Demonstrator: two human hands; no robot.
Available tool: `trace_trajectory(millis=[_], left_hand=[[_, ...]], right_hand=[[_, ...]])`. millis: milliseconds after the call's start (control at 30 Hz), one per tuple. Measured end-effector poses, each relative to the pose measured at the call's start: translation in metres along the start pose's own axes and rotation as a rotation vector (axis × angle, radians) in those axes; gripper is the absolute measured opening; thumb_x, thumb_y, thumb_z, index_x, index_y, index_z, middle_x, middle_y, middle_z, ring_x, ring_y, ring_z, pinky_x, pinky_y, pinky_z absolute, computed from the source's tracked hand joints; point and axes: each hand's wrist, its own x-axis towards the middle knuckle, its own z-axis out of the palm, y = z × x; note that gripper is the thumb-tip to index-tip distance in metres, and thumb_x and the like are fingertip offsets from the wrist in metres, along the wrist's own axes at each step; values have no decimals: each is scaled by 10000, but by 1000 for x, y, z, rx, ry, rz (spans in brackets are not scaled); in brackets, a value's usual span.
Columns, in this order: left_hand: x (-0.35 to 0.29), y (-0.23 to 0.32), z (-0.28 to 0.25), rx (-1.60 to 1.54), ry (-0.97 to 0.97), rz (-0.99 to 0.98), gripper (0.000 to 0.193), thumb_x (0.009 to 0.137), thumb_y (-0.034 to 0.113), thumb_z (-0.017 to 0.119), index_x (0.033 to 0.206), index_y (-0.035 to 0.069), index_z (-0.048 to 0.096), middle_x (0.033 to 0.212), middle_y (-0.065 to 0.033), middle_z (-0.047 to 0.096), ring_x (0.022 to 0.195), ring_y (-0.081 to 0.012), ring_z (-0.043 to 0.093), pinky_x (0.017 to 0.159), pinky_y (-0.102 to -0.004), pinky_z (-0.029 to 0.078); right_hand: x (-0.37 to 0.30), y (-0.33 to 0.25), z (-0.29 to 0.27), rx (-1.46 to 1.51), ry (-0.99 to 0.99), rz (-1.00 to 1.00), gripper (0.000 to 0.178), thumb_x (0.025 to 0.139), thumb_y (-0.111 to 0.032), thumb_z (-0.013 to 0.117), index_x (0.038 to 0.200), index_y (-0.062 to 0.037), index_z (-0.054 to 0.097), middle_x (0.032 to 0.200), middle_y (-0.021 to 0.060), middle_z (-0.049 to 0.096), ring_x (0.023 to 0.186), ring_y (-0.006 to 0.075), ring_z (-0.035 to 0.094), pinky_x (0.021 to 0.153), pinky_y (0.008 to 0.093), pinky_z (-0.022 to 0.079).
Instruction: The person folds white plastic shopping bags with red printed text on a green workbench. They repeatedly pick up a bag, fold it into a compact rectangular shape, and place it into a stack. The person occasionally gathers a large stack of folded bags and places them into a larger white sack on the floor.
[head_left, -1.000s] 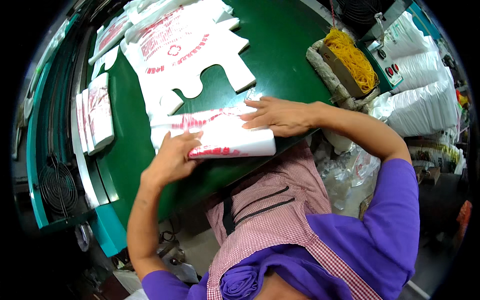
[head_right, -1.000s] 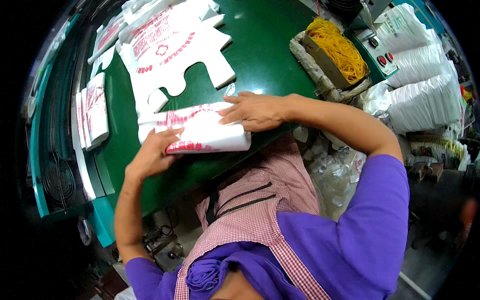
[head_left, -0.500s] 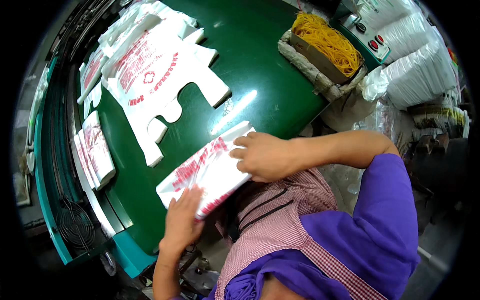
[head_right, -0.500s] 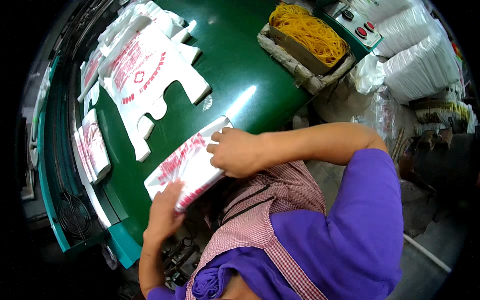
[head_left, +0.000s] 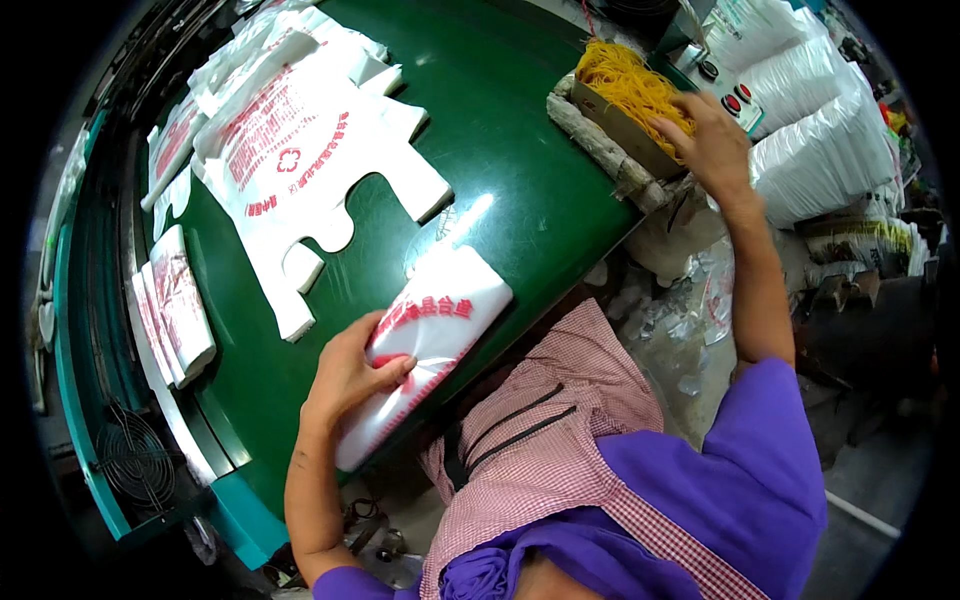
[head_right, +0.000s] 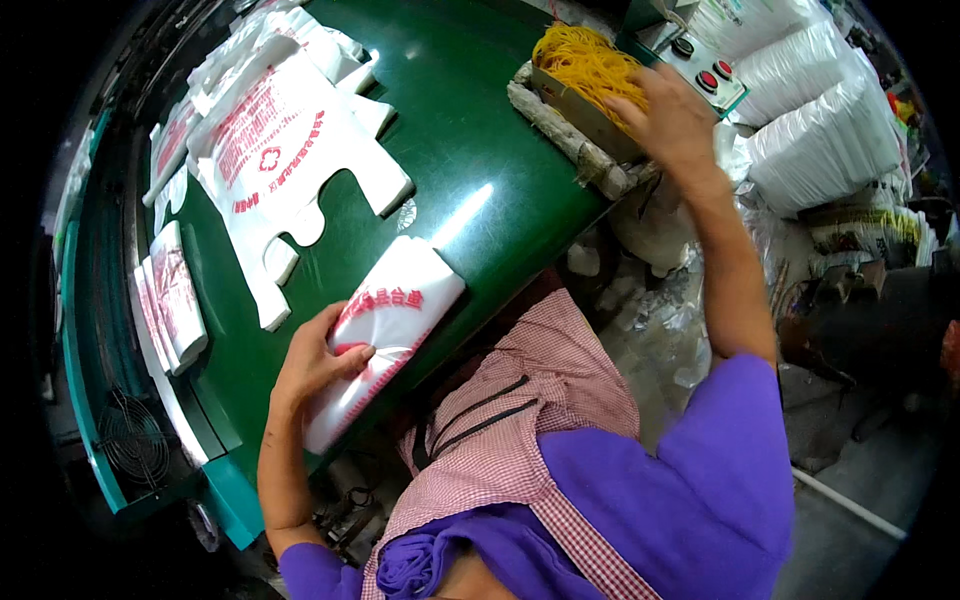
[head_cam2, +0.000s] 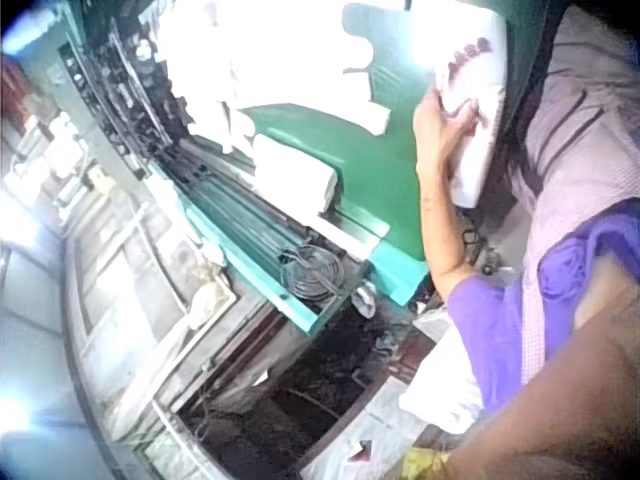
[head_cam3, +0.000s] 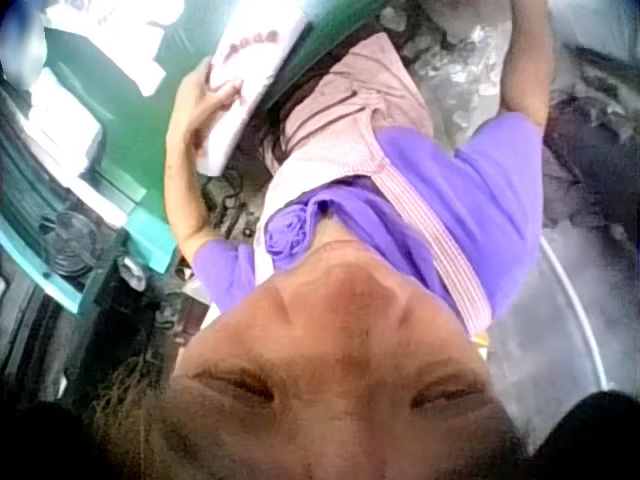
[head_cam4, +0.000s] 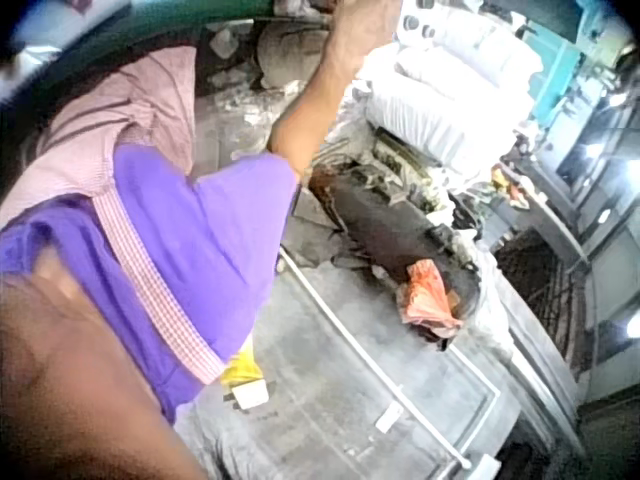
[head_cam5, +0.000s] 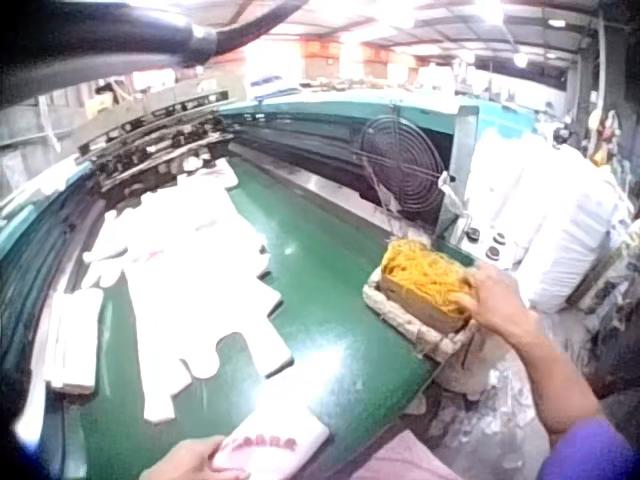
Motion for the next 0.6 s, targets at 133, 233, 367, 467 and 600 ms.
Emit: trace_trajectory(millis=[133, 233, 367, 467, 600], left_hand=[[-29, -5, 19, -103, 99, 189, 350, 760, 176, 719, 1028, -15, 596, 897, -125, 610, 794, -227, 601, 734, -305, 474], [-56, -19, 38, -415, 258, 197, 304, 796, 124, 687, 1049, -21, 600, 941, -71, 618, 840, -154, 576, 783, -276, 461], [-44, -8, 35, -885, 417, 176, 494, 873, 115, 604, 1308, -55, 442, 1138, -91, 587, 997, -157, 562, 892, -281, 434], [-23, -4, 36, -1297, 410, 344, 405, 928, 136, 558, 1290, 3, 436, 1163, -91, 591, 1011, -153, 595, 884, -303, 486], [-18, 4, 23, -1531, 313, 392, 489, 856, 164, 673, 1279, 16, 477, 1167, -87, 604, 1021, -174, 602, 909, -310, 486]], right_hand=[[-1, 28, -1, 54, 64, 77, 193, 857, -245, 623, 904, -60, 642, 849, 99, 633, 810, 302, 615, 693, 380, 485], [25, -9, 11, 225, 176, 7, 177, 878, -190, 593, 906, -20, 636, 823, 138, 635, 739, 280, 627, 674, 349, 481], [28, -149, 51, 664, -249, -370, 148, 861, -153, 578, 925, -21, 598, 828, 150, 619, 753, 295, 607, 680, 367, 478], [1, -239, 17, 1004, -589, -426, 129, 863, -148, 563, 935, -46, 596, 853, 140, 612, 815, 275, 616, 777, 382, 485], [-18, -238, 13, 1896, -915, 147, 111, 873, -133, 553, 910, -37, 597, 878, 126, 634, 858, 239, 629, 842, 378, 498]])
